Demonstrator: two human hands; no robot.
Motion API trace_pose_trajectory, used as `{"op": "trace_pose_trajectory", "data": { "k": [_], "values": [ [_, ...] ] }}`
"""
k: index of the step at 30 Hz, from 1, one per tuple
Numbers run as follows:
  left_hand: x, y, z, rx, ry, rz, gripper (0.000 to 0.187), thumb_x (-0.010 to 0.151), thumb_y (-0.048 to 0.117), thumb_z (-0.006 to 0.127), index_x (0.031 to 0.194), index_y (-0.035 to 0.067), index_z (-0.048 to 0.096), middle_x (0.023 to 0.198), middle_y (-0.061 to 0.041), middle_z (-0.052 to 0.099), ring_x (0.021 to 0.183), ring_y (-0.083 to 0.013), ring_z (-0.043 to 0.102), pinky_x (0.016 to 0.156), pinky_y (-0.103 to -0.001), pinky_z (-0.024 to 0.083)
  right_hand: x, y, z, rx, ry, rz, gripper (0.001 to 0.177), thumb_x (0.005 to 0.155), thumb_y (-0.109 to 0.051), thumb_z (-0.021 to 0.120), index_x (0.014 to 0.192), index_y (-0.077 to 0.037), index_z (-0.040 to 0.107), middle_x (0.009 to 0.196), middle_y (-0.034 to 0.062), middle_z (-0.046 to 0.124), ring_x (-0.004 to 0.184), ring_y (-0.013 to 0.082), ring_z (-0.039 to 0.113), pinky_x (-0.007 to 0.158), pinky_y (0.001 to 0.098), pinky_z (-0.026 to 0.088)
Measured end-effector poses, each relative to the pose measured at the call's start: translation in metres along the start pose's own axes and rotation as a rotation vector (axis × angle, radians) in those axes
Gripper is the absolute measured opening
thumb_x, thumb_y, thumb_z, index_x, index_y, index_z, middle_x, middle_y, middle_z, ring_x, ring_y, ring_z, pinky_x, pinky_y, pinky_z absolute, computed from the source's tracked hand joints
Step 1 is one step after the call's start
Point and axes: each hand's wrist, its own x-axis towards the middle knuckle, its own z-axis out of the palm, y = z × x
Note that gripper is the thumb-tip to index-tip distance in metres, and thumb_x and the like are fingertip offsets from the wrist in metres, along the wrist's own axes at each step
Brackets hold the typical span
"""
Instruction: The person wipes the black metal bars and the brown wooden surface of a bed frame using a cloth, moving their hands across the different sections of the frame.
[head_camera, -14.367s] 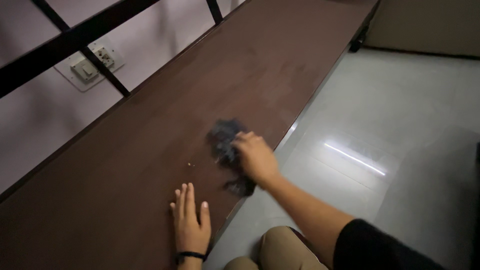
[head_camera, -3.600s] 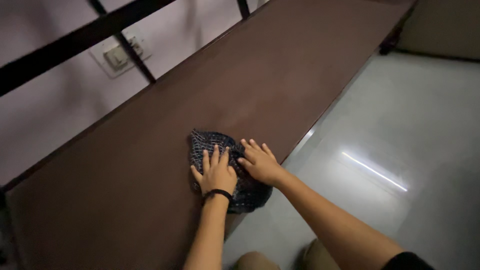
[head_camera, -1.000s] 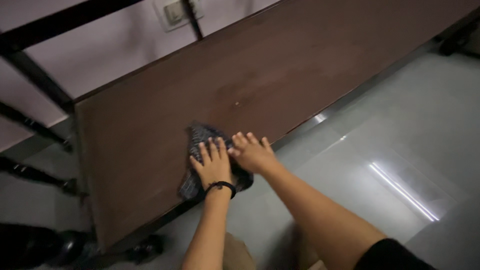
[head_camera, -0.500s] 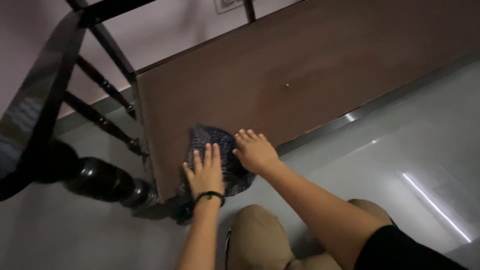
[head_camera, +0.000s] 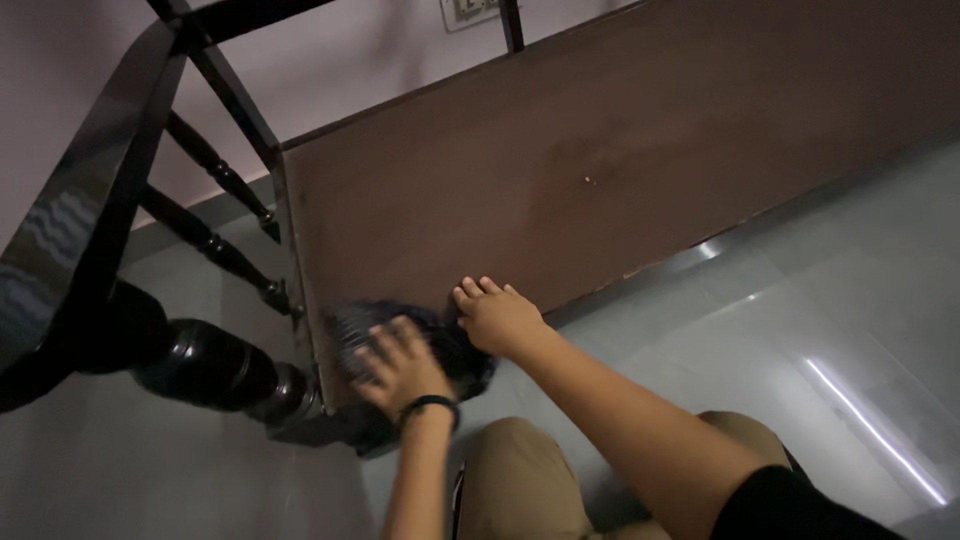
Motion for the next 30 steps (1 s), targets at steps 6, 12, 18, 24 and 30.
{"op": "trace_pose_trajectory", "data": {
  "k": [6,12,18,24,30],
  "values": [
    [0.008,0.025,0.013,0.024,-0.089,0.251,0.107,0.091,0.034,0.073,0.165,0.024,-0.004,0.173,-0.006,-0.004,0.158,-0.0331,-0.002,0.125,-0.058,0.006,0.001,-0.004,-0.011,0.005,-0.093,0.079,0.065,0.097,-0.014,0.045,0.159,-0.023,0.03,0.169,-0.0031,0.019,0.156,0.0195,0.019,0.125,0.0432,0.021],
    [0.041,-0.002,-0.004,-0.025,-0.163,0.354,0.134,0.069,0.06,0.085,0.165,0.033,-0.004,0.174,0.004,-0.009,0.159,-0.0257,-0.006,0.127,-0.056,0.004,0.001,-0.006,-0.006,-0.032,-0.075,0.077,0.067,0.096,-0.013,0.044,0.16,-0.022,0.027,0.169,-0.0022,0.019,0.155,0.02,0.019,0.124,0.0439,0.023],
    [0.082,-0.003,-0.041,0.025,-0.356,0.406,0.149,0.059,0.073,0.088,0.164,0.028,-0.008,0.173,0.0,-0.018,0.158,-0.029,-0.017,0.124,-0.063,-0.005,0.011,-0.002,-0.009,0.079,-0.091,0.084,0.053,0.106,-0.034,0.035,0.156,-0.017,0.037,0.165,0.0024,0.032,0.151,0.0256,0.032,0.12,0.0463,0.032],
    [0.101,0.001,-0.027,0.025,-0.303,0.373,0.142,0.063,0.079,0.078,0.164,0.03,-0.009,0.173,0.001,-0.016,0.159,-0.0262,-0.015,0.124,-0.062,-0.008,0.023,0.013,0.004,0.068,-0.06,-0.052,0.049,0.106,-0.035,0.033,0.148,-0.014,0.048,0.162,0.0071,0.037,0.147,0.0323,0.036,0.116,0.0489,0.037],
    [0.048,-0.017,0.0,-0.07,-0.064,0.385,0.103,0.085,0.071,0.063,0.162,0.029,0.007,0.172,-0.001,0.002,0.158,-0.0276,0.0,0.124,-0.061,-0.005,0.014,-0.001,-0.005,0.04,-0.018,0.033,0.051,0.104,-0.034,0.042,0.149,-0.009,0.047,0.159,0.0085,0.041,0.146,0.031,0.04,0.114,0.0495,0.04]
  ]
}}
